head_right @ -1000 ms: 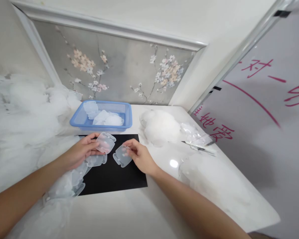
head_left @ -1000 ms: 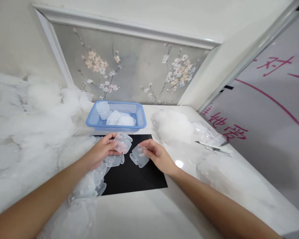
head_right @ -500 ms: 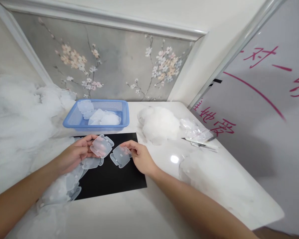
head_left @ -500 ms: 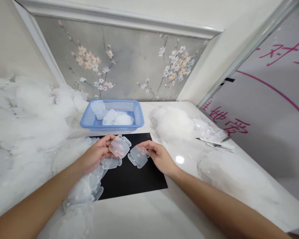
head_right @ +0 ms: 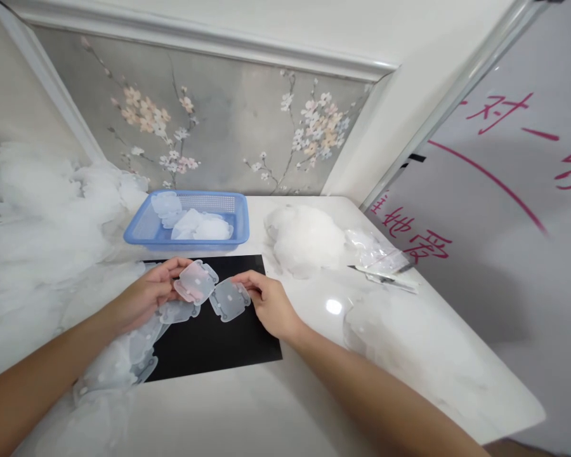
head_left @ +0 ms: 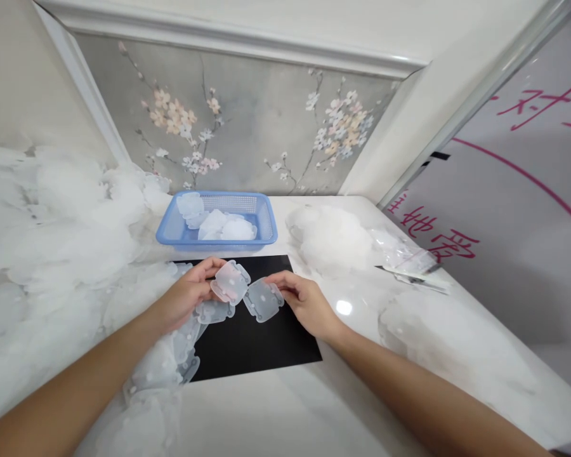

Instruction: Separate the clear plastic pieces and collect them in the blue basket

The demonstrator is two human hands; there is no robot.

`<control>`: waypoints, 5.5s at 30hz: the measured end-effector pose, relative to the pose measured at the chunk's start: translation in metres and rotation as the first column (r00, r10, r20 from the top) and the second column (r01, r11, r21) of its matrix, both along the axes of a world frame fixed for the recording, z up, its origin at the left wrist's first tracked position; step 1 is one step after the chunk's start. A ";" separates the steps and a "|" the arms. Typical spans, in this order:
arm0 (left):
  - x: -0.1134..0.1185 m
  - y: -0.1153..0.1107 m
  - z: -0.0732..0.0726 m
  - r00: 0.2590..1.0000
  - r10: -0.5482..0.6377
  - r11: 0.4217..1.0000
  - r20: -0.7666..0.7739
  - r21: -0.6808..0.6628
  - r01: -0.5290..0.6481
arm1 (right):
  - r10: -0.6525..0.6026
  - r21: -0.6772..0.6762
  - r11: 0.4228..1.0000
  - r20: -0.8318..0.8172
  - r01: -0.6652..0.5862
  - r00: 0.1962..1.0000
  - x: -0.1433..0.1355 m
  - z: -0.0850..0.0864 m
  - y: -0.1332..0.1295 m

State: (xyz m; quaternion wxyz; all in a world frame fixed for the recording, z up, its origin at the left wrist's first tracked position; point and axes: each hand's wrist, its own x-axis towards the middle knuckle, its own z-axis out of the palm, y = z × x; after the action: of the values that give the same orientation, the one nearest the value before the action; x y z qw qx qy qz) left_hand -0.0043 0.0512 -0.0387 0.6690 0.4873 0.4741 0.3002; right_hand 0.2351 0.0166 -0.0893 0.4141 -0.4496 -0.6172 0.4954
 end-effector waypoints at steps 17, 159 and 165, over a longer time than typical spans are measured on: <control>-0.005 0.000 -0.010 0.996 -0.086 0.991 0.001 0.103 0.085 | -0.117 -0.205 0.977 -0.319 0.052 0.941 0.000 -0.004 0.006; -0.009 -0.010 0.009 0.981 -0.139 0.980 0.137 -0.121 0.156 | -0.052 -0.298 0.954 -0.275 -0.034 0.960 -0.021 0.011 0.012; -0.016 -0.006 0.007 0.971 -0.103 0.977 0.214 -0.162 0.139 | -0.114 -0.315 0.949 -0.405 -0.022 0.907 -0.014 0.014 0.016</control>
State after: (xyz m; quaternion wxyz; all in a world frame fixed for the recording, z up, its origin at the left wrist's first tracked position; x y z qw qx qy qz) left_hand -0.0205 0.0455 -0.0315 0.7717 0.4210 0.3967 0.2644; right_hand 0.2211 0.0327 -0.0756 0.4720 -0.4073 -0.4170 0.6614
